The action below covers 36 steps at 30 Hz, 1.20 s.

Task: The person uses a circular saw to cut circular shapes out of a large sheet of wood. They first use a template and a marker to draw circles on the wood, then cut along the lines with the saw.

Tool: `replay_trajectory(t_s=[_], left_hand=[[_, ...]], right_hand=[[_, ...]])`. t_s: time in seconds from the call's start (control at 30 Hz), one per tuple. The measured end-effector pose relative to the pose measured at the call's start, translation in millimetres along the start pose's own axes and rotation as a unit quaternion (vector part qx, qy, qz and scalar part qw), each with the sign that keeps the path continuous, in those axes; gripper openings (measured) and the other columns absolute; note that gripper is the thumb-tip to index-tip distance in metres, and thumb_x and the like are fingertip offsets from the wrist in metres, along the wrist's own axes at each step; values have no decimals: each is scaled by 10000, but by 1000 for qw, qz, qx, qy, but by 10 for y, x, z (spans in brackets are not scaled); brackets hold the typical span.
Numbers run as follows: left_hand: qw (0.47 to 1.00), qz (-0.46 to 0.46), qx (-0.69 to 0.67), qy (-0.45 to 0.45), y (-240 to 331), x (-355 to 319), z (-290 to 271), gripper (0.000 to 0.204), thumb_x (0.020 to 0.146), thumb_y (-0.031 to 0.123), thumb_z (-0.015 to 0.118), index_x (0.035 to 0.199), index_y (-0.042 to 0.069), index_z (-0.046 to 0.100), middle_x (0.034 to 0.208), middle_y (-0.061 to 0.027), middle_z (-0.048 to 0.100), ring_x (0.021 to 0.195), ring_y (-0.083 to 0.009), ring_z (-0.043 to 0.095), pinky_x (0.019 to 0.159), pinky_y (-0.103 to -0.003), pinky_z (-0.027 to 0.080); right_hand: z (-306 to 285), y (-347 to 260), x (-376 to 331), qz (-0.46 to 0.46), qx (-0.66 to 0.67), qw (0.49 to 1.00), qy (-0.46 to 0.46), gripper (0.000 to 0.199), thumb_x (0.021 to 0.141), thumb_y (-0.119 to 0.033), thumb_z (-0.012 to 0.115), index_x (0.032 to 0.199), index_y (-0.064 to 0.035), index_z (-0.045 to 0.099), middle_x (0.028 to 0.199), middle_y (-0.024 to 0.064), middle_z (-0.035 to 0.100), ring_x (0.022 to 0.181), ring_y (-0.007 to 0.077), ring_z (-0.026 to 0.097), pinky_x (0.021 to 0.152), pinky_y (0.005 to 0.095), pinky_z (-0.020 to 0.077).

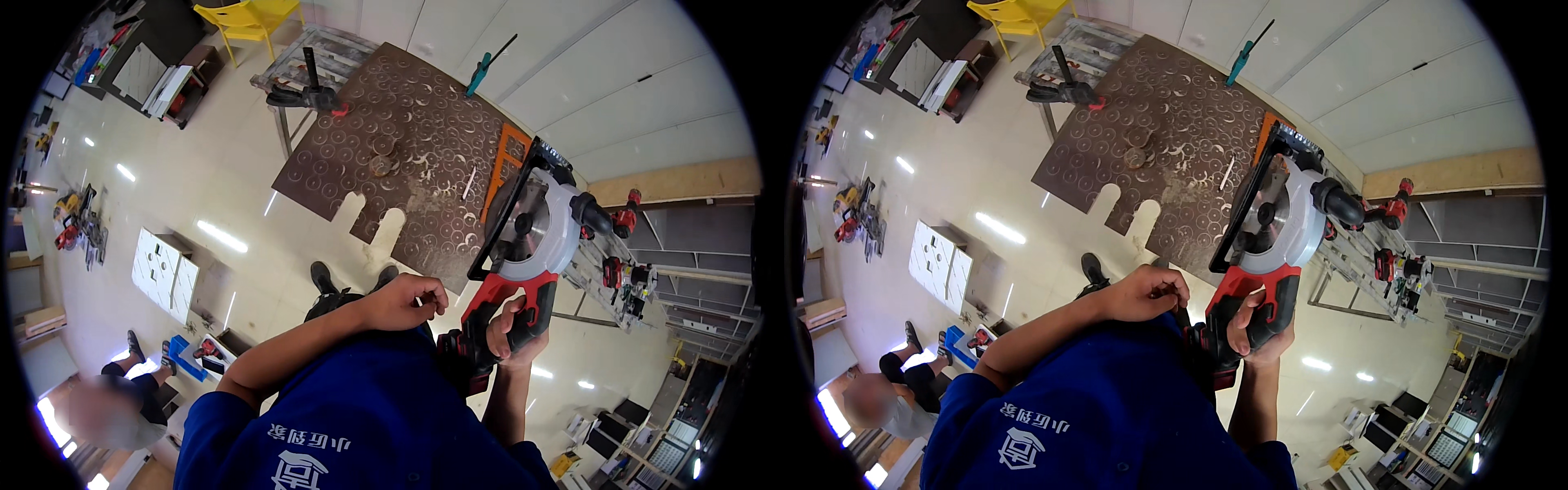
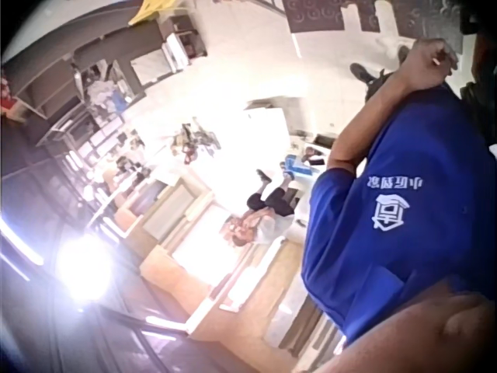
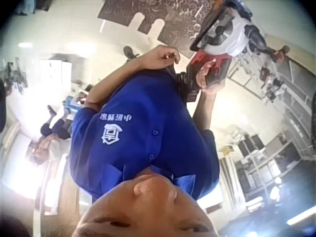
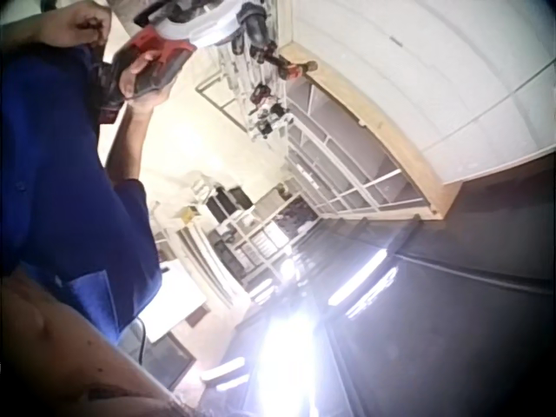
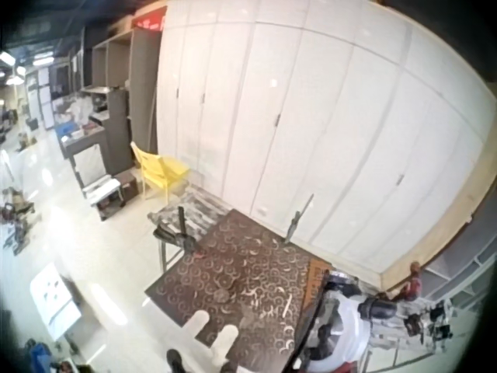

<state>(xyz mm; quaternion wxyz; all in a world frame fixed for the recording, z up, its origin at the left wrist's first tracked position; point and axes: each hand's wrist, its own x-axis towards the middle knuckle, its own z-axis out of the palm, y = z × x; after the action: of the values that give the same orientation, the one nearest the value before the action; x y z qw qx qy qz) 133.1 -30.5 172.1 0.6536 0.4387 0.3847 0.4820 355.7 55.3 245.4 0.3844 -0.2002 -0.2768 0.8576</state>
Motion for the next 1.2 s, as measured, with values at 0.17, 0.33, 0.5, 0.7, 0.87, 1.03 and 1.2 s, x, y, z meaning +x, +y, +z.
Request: replay_trajectory(t_s=[0.17, 0.33, 0.5, 0.7, 0.87, 1.03, 1.2], left_hand=[[1000, 5, 10, 5, 13, -11, -35, 116, 880, -6, 530, 971, 29, 594, 857, -47, 659, 769, -119, 643, 644, -279, 523], [1000, 1, 8, 4, 0, -3, -54, 127, 881, -21, 518, 973, 20, 595, 870, -52, 655, 771, -121, 642, 667, -278, 522], [1000, -17, 9, -7, 81, 0, -46, 139, 896, -40, 500, 981, 9, 599, 895, -56, 648, 802, -118, 635, 707, -273, 505], [1000, -4, 6, -3, 68, -5, -50, 133, 893, -33, 504, 974, 4, 603, 887, -55, 648, 802, -118, 636, 701, -271, 505], [1000, -16, -2, -3, 82, -3, -37, 124, 893, -31, 508, 969, 0, 600, 881, -54, 644, 801, -117, 635, 697, -271, 504], [1000, 0, 21, 6, 90, 24, -49, 92, 903, -13, 538, 971, 7, 597, 888, -49, 641, 795, -110, 629, 685, -263, 500], [993, 16, 40, 114, 50, 145, -100, 154, 927, 44, 609, 1074, 27, 566, 970, -46, 645, 836, -100, 617, 659, -257, 496]], right_hand=[[-12, 8, -26, 0, -21, 999, 37, 440, 994, -354, 324, 1022, 38, 522, 711, 179, 579, 321, 166, 415, 286, 266, 313], [-31, 10, -13, 4, -27, 999, 32, 431, 991, -358, 333, 1011, 31, 518, 702, 171, 574, 320, 164, 410, 285, 268, 308], [-15, 8, 0, 14, -29, 999, 31, 440, 995, -369, 328, 1016, 29, 516, 696, 162, 570, 323, 164, 408, 289, 270, 308], [15, 3, 19, 14, -21, 1000, 7, 535, 992, -458, 337, 1063, 43, 512, 725, 167, 572, 333, 164, 414, 303, 269, 324], [95, -3, 12, -7, -83, 996, -38, 708, 919, -484, 553, 1298, 99, 419, 1002, 235, 598, 419, 150, 495, 368, 258, 385], [107, -32, -57, -9, -143, 989, -32, 773, 800, -256, 721, 1366, 114, 345, 1173, 296, 554, 472, 152, 536, 411, 254, 416], [81, -102, -80, -14, -105, 991, -86, 726, 741, -131, 684, 1345, 113, 363, 1184, 322, 554, 475, 164, 545, 417, 257, 429]])
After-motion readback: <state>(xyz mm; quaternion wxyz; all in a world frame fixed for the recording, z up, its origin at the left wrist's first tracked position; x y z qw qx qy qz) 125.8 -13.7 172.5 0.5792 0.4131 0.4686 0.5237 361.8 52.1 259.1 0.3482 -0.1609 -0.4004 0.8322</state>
